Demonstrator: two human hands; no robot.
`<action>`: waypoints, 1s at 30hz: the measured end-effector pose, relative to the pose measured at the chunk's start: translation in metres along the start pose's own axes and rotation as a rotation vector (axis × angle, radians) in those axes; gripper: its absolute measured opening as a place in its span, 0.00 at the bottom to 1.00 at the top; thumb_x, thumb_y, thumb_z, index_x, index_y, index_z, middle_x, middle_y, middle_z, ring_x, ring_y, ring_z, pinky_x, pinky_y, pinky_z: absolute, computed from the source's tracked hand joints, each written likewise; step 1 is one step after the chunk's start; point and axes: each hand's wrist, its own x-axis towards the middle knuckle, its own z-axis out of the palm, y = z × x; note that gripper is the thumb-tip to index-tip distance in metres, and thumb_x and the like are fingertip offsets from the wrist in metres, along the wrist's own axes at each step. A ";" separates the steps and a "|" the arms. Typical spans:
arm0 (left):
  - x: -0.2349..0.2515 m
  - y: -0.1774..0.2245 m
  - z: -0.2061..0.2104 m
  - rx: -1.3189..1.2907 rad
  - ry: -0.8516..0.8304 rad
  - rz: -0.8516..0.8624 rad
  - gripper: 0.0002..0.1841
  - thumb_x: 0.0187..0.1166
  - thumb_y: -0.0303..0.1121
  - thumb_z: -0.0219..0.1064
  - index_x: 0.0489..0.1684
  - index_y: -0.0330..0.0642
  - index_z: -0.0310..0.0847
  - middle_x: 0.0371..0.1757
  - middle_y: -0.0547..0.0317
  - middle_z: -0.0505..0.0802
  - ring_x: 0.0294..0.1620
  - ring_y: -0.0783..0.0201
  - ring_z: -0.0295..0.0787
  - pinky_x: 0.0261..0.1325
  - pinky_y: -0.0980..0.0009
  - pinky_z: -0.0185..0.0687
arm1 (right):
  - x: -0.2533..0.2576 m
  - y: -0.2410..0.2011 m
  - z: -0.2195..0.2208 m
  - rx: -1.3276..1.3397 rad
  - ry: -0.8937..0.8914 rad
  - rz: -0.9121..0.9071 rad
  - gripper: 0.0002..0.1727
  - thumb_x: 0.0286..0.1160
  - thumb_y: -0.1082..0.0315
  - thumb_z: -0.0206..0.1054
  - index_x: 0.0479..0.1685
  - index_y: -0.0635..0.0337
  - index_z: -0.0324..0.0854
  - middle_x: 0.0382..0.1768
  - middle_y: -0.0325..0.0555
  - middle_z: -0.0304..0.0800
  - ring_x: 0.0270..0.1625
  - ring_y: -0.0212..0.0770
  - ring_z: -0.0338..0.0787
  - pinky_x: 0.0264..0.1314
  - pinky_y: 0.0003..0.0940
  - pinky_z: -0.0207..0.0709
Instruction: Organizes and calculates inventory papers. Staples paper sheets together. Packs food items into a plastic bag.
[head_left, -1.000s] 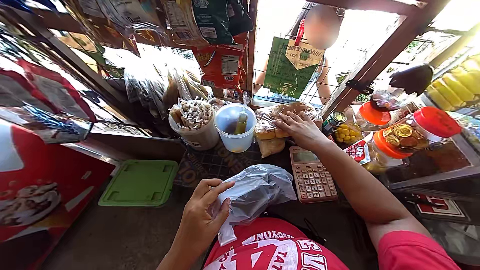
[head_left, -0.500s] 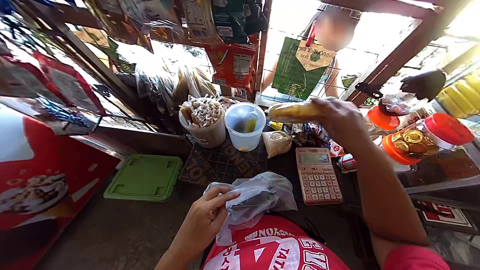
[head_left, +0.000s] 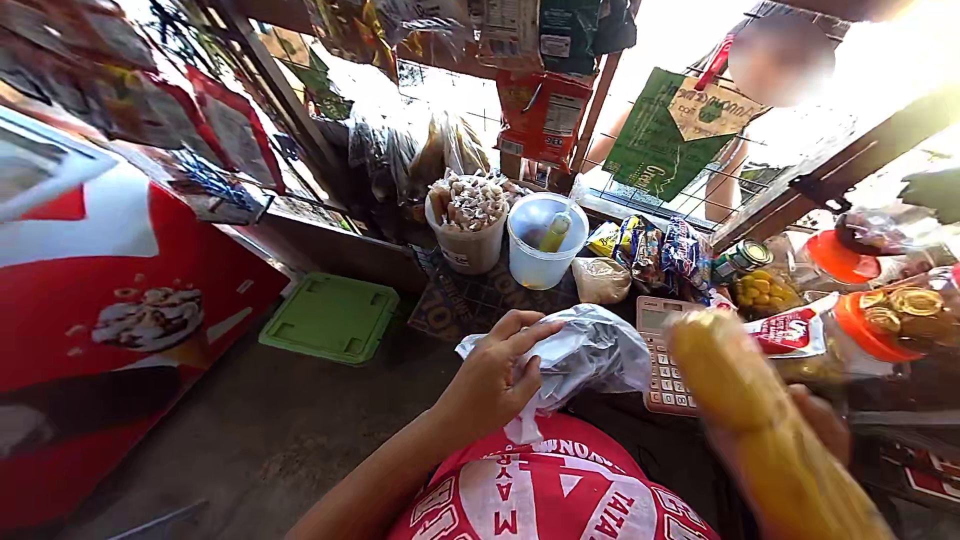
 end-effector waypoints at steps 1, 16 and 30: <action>0.003 0.003 0.001 0.006 -0.008 0.024 0.22 0.78 0.24 0.60 0.71 0.40 0.84 0.69 0.51 0.87 0.68 0.69 0.84 0.70 0.74 0.80 | 0.001 0.010 0.006 0.114 -0.114 0.101 0.17 0.84 0.55 0.59 0.55 0.43 0.94 0.46 0.24 0.98 0.48 0.15 0.93 0.52 0.13 0.85; -0.010 0.032 -0.025 -0.008 -0.269 0.351 0.25 0.78 0.19 0.50 0.73 0.37 0.81 0.73 0.46 0.86 0.59 0.66 0.89 0.52 0.75 0.83 | 0.038 0.072 0.024 0.400 0.027 0.351 0.17 0.87 0.64 0.56 0.48 0.58 0.92 0.43 0.45 0.98 0.47 0.31 0.96 0.53 0.28 0.90; -0.034 0.037 -0.015 0.286 -0.098 0.293 0.20 0.82 0.23 0.53 0.67 0.44 0.85 0.63 0.53 0.93 0.42 0.66 0.93 0.35 0.74 0.84 | 0.062 0.100 0.093 0.201 0.711 0.215 0.14 0.94 0.69 0.40 0.48 0.59 0.73 0.35 0.45 0.90 0.38 0.37 0.94 0.42 0.35 0.91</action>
